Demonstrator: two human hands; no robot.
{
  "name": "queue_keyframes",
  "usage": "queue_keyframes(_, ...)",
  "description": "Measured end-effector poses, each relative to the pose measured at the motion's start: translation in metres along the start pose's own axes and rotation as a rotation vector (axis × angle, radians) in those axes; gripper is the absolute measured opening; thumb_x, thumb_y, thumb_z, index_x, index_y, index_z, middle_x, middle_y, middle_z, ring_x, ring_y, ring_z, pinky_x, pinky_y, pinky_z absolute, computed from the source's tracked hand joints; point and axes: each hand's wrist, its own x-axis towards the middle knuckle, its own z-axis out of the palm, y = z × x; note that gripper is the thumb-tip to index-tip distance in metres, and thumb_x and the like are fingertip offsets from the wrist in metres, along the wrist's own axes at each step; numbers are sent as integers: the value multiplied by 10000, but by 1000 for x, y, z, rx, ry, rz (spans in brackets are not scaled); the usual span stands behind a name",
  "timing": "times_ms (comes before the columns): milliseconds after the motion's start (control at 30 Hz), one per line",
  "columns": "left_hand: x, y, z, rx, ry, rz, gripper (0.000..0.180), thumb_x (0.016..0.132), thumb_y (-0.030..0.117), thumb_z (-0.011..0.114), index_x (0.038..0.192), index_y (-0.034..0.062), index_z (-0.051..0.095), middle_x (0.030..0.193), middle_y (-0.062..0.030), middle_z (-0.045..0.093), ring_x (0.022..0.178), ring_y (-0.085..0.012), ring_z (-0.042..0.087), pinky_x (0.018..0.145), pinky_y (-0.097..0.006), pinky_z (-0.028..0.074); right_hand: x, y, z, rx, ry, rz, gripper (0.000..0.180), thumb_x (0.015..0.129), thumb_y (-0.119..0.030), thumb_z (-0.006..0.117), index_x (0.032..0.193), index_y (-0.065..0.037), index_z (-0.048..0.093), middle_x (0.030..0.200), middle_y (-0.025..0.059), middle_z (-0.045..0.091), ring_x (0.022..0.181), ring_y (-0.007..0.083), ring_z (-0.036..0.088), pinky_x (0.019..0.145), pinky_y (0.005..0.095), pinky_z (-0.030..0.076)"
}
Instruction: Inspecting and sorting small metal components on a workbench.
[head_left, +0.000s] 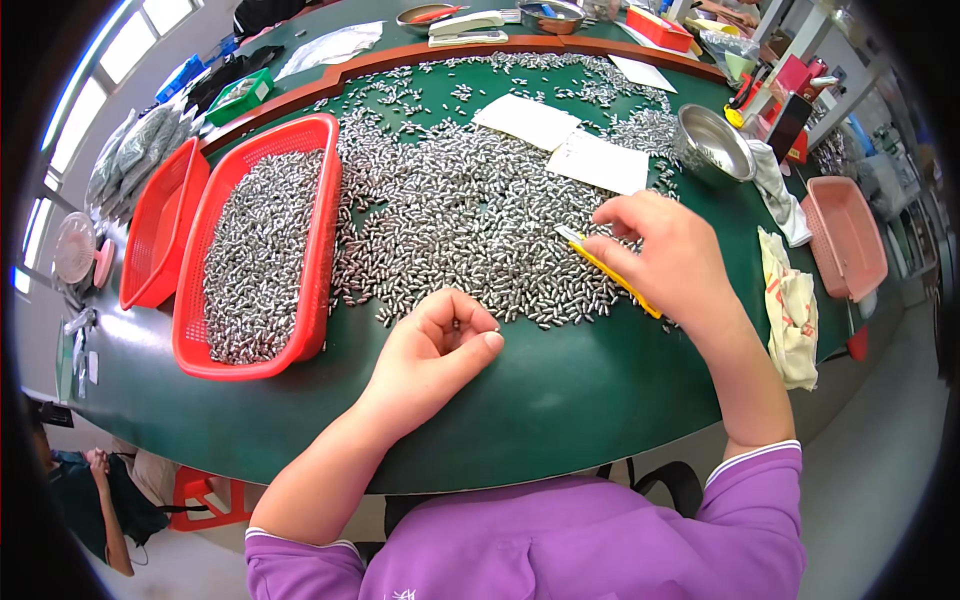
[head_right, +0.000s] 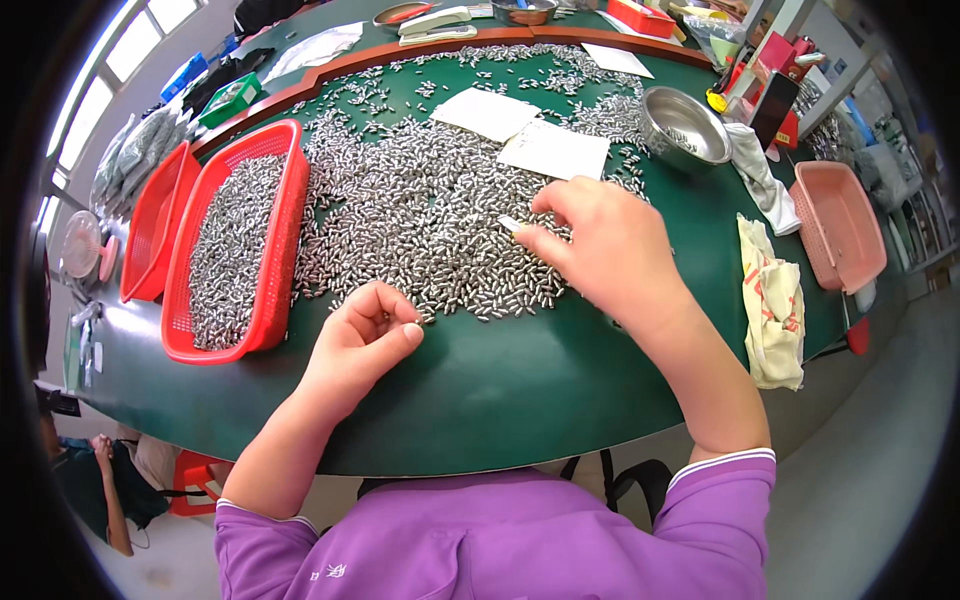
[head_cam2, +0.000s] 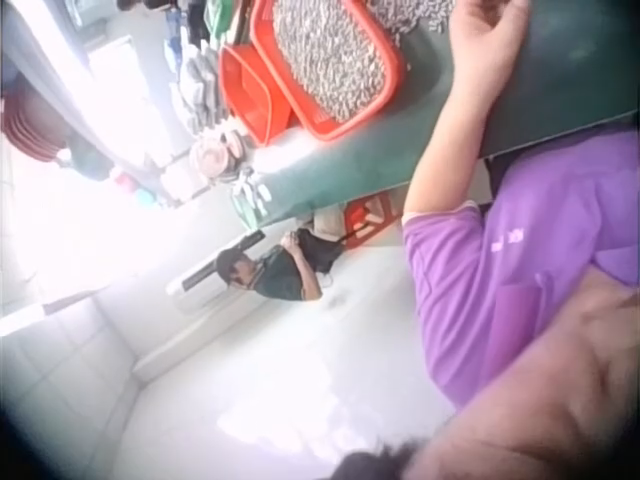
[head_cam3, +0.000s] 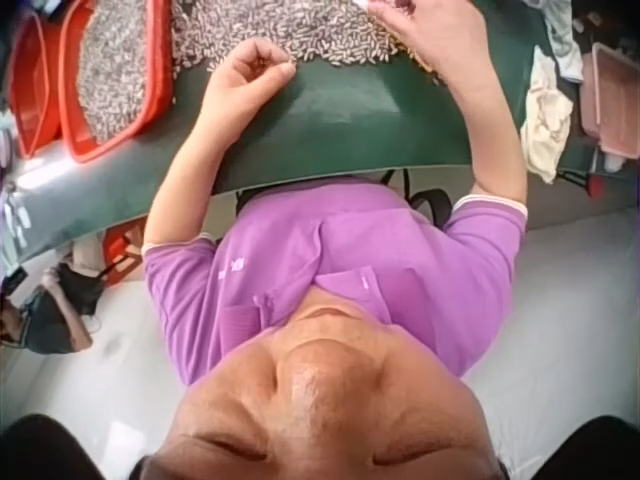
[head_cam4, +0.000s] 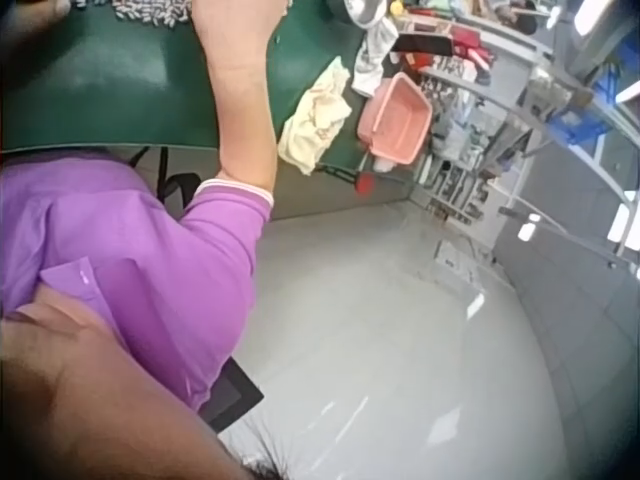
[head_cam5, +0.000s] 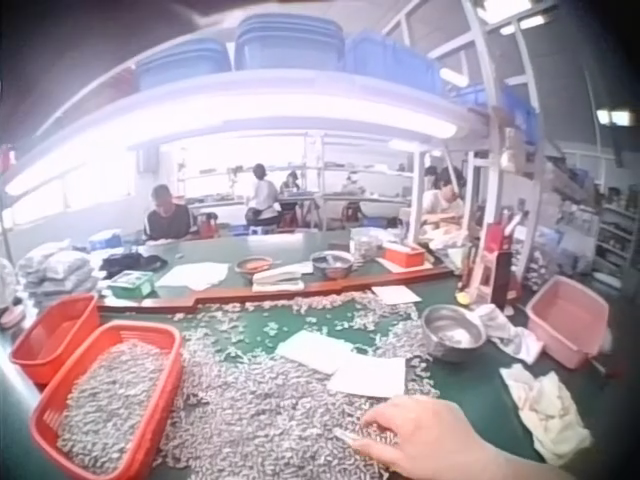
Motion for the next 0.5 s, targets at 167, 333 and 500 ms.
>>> queue_keyframes(167, -5, 10, 4, 758, 85, 101, 118, 845, 84, 695, 886, 48, 590, 711, -4, 493, 625, -116, 481, 599, -300, 430, -16, 2, 10, -110, -84, -41, 200, 817, -209, 700, 969, -83, 669, 880, 91, 638, 867, 289, 643, 763, 418, 524)
queue_keyframes(333, -10, 13, 9, 939, 58, 83, 147, 826, 114, 687, 881, 32, 578, 771, -100, 558, 683, -273, 569, 639, -392, 464, -12, -4, 10, -32, 64, -43, 182, 820, -141, 662, 991, -79, 667, 896, 98, 634, 830, 298, 648, 743, 417, 532)
queue_keyframes(500, -14, 10, 7, 989, 39, 67, 160, 826, 118, 690, 891, 30, 572, 788, -101, 564, 689, -280, 575, 652, -402, 471, -27, -38, -9, 380, -261, -29, 325, 782, -100, 639, 1105, -84, 601, 991, 129, 605, 803, 323, 646, 719, 412, 534)
